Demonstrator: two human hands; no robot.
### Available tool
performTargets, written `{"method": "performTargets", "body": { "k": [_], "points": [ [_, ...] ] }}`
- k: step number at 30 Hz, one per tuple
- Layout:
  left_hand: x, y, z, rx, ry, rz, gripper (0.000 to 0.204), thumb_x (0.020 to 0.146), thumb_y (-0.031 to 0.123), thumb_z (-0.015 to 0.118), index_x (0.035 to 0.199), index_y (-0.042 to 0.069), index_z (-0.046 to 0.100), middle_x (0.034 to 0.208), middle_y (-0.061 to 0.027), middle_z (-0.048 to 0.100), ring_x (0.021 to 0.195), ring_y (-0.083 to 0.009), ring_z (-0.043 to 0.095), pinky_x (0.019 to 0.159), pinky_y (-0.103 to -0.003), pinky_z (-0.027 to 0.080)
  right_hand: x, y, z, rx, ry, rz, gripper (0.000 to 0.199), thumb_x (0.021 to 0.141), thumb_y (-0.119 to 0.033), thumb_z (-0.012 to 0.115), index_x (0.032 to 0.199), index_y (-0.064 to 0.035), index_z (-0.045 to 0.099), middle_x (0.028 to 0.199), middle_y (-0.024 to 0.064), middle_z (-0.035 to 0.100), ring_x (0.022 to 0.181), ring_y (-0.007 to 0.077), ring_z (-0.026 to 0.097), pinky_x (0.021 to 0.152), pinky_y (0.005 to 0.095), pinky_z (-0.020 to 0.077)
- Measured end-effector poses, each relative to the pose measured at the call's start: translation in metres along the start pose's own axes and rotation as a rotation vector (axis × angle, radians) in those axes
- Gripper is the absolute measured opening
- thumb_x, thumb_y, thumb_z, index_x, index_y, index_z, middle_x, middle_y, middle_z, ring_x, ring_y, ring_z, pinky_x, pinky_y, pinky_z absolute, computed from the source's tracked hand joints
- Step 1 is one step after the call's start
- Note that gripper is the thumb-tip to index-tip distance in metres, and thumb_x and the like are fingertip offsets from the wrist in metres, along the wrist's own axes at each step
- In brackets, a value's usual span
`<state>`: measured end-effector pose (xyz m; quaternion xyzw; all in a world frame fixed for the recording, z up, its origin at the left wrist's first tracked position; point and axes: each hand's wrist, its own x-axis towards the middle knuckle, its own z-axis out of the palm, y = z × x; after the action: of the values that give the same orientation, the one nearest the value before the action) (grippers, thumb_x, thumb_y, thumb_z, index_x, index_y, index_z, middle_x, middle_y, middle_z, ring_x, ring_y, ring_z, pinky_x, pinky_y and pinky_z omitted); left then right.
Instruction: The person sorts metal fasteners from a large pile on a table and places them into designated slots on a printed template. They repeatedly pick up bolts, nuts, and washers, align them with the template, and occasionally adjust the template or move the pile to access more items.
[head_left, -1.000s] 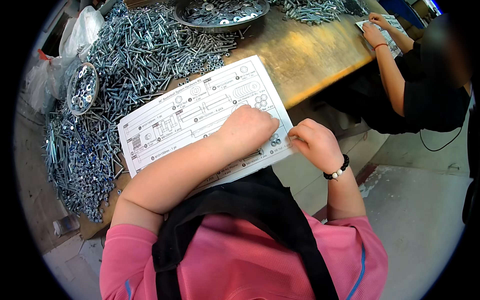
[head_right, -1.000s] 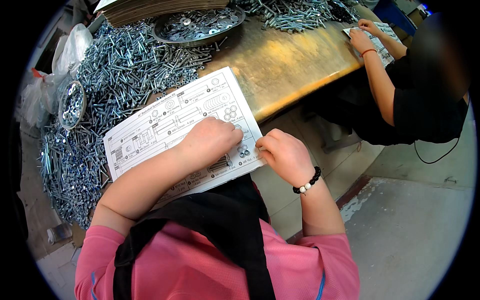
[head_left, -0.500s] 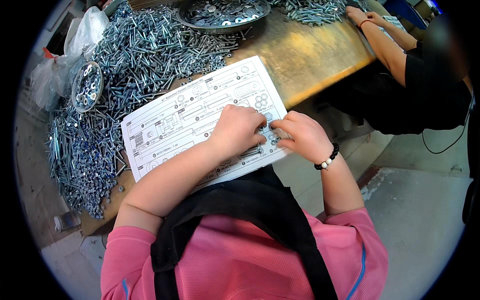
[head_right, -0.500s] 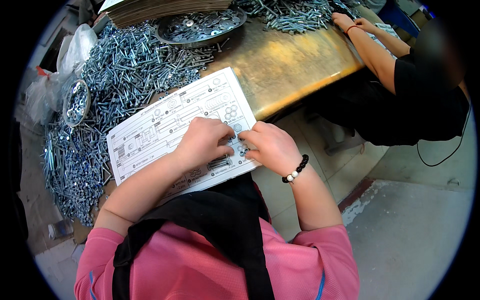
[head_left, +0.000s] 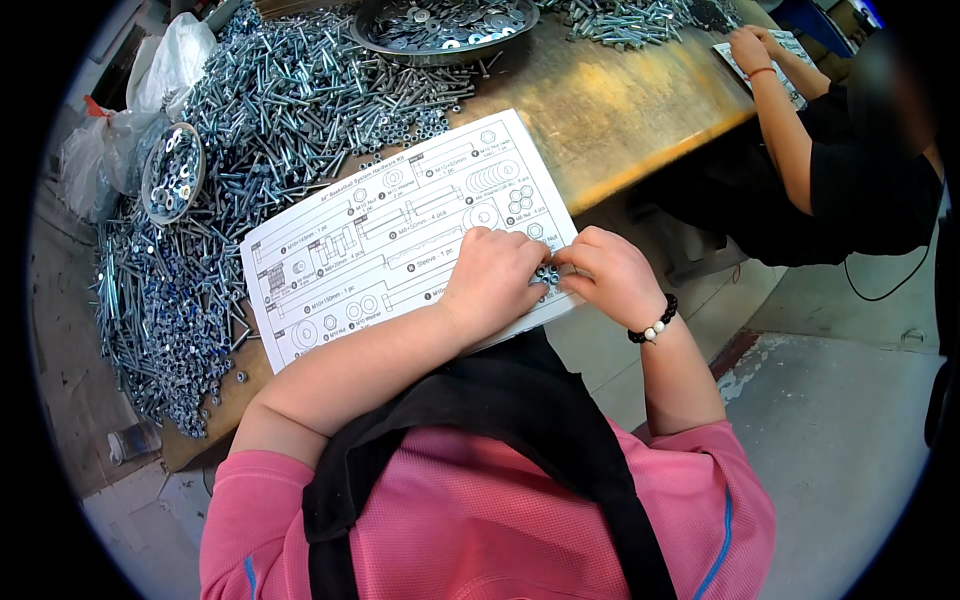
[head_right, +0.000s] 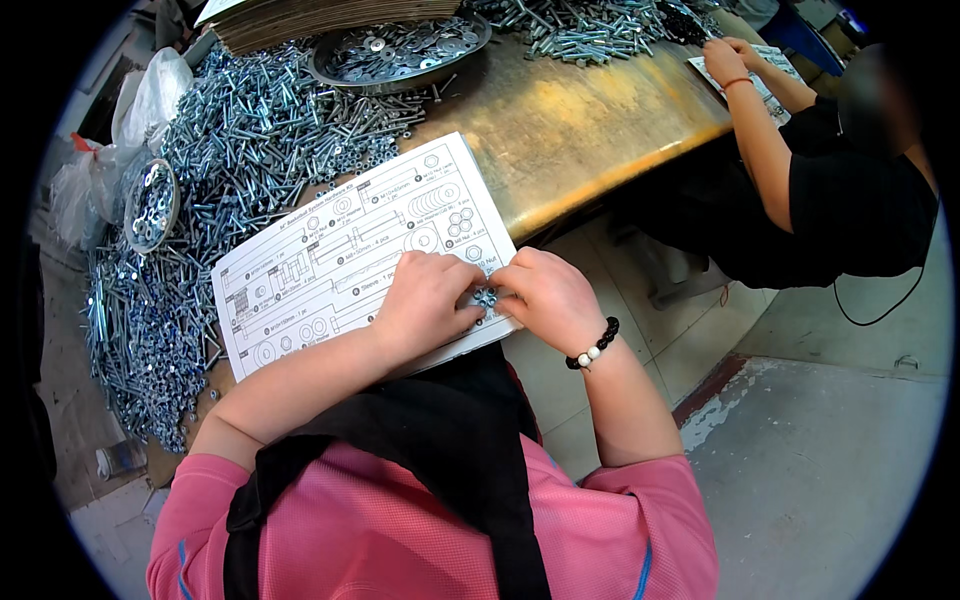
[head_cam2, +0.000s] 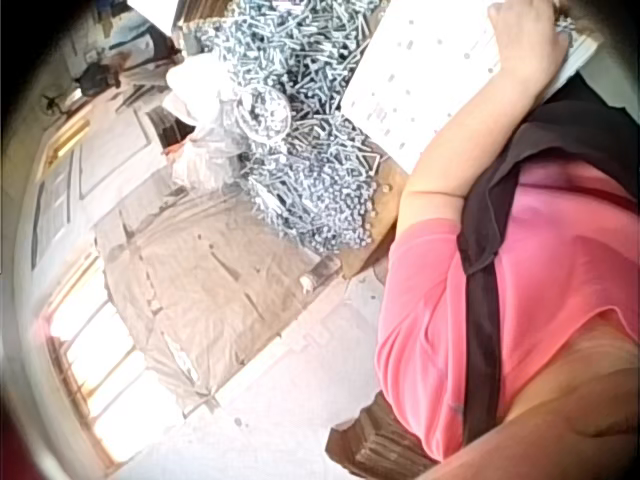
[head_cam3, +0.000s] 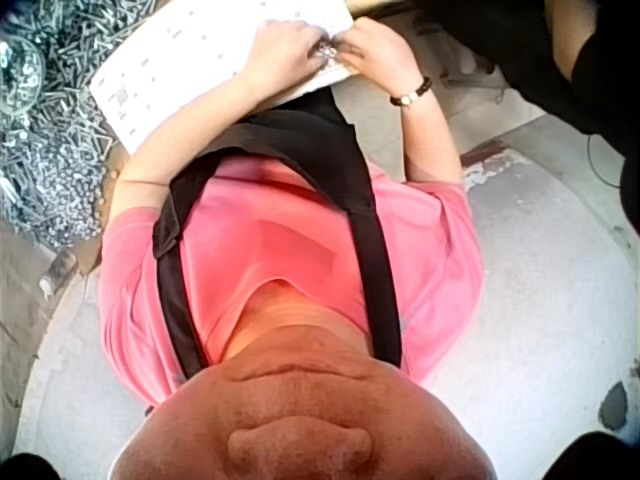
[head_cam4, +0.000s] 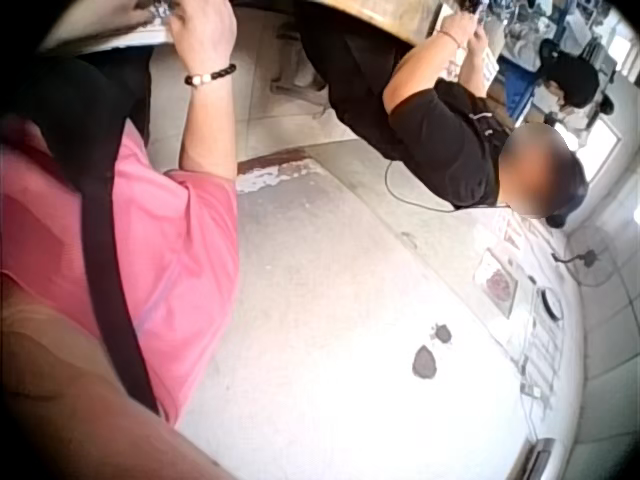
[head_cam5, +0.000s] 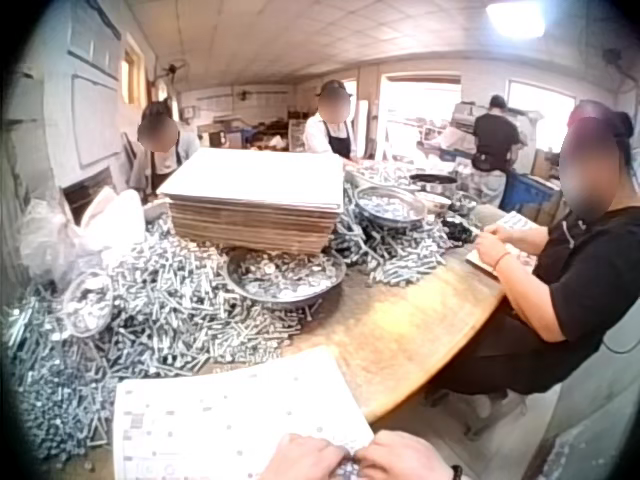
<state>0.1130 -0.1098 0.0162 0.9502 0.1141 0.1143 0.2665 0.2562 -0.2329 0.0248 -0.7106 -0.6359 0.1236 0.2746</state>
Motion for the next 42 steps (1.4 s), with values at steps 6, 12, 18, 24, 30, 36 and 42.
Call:
{"method": "performTargets", "body": {
  "k": [6, 12, 18, 24, 30, 36, 42],
  "points": [
    [-0.005, 0.004, -0.006, -0.113, 0.062, -0.032, 0.030, 0.064, 0.015, 0.071, 0.090, 0.010, 0.058, 0.078, -0.0046, 0.061, 0.076, -0.0233, 0.058, 0.073, -0.036, 0.040, 0.001, -0.001, -0.001, 0.023, 0.006, 0.011, 0.025, 0.064, -0.007, 0.069, 0.088, -0.0098, 0.065, 0.076, 0.0051, 0.054, 0.073, 0.0226, 0.054, 0.063, 0.0323, 0.0446],
    [-0.037, -0.025, -0.037, -0.128, 0.108, -0.079, 0.030, 0.065, 0.016, 0.072, 0.091, 0.007, 0.060, 0.078, -0.0058, 0.061, 0.071, -0.0239, 0.058, 0.069, -0.035, 0.045, -0.003, -0.005, -0.010, -0.003, 0.054, 0.037, 0.020, 0.068, -0.008, 0.066, 0.088, -0.0114, 0.065, 0.076, 0.0039, 0.055, 0.074, 0.0222, 0.055, 0.063, 0.0327, 0.0452],
    [-0.058, -0.038, -0.034, -0.080, 0.024, -0.024, 0.022, 0.070, 0.015, 0.069, 0.091, 0.010, 0.065, 0.081, -0.0035, 0.060, 0.078, -0.0231, 0.056, 0.071, -0.035, 0.041, 0.004, -0.022, 0.004, -0.021, 0.108, -0.111, 0.021, 0.064, -0.008, 0.068, 0.084, -0.0115, 0.064, 0.074, 0.0041, 0.053, 0.072, 0.0231, 0.055, 0.062, 0.0334, 0.0453],
    [-0.063, -0.034, -0.035, 0.024, -0.013, -0.015, 0.015, 0.073, 0.015, 0.066, 0.089, 0.016, 0.068, 0.082, 0.0008, 0.060, 0.081, -0.0182, 0.054, 0.077, -0.033, 0.035, 0.011, -0.041, 0.018, -0.147, -0.037, -0.150, 0.028, 0.061, -0.011, 0.070, 0.088, -0.0116, 0.063, 0.077, 0.0035, 0.050, 0.075, 0.0215, 0.053, 0.065, 0.0320, 0.0451],
    [-0.066, -0.034, -0.034, -0.021, 0.016, 0.000, 0.015, 0.073, 0.015, 0.066, 0.088, 0.015, 0.067, 0.082, 0.0017, 0.060, 0.081, -0.0170, 0.054, 0.077, -0.033, 0.035, 0.010, -0.044, 0.015, -0.171, -0.073, -0.152, 0.029, 0.061, -0.011, 0.070, 0.089, -0.0119, 0.062, 0.077, 0.0033, 0.050, 0.075, 0.0215, 0.053, 0.065, 0.0319, 0.0449],
    [-0.061, -0.037, -0.029, -0.014, 0.030, 0.035, 0.017, 0.071, 0.015, 0.067, 0.088, 0.014, 0.066, 0.081, 0.0012, 0.060, 0.079, -0.0176, 0.055, 0.077, -0.033, 0.036, 0.011, -0.041, 0.018, -0.177, -0.062, -0.146, 0.028, 0.061, -0.012, 0.070, 0.088, -0.0120, 0.063, 0.076, 0.0037, 0.050, 0.073, 0.0221, 0.053, 0.064, 0.0324, 0.0446],
    [-0.063, -0.042, -0.037, -0.074, 0.000, 0.010, 0.023, 0.070, 0.016, 0.067, 0.093, 0.012, 0.064, 0.082, -0.0015, 0.060, 0.081, -0.0202, 0.056, 0.076, -0.035, 0.038, 0.020, -0.035, 0.000, -0.129, -0.011, -0.113, 0.029, 0.060, -0.009, 0.071, 0.088, -0.0112, 0.065, 0.076, 0.0045, 0.052, 0.075, 0.0231, 0.054, 0.064, 0.0333, 0.0453]
  ]
}}
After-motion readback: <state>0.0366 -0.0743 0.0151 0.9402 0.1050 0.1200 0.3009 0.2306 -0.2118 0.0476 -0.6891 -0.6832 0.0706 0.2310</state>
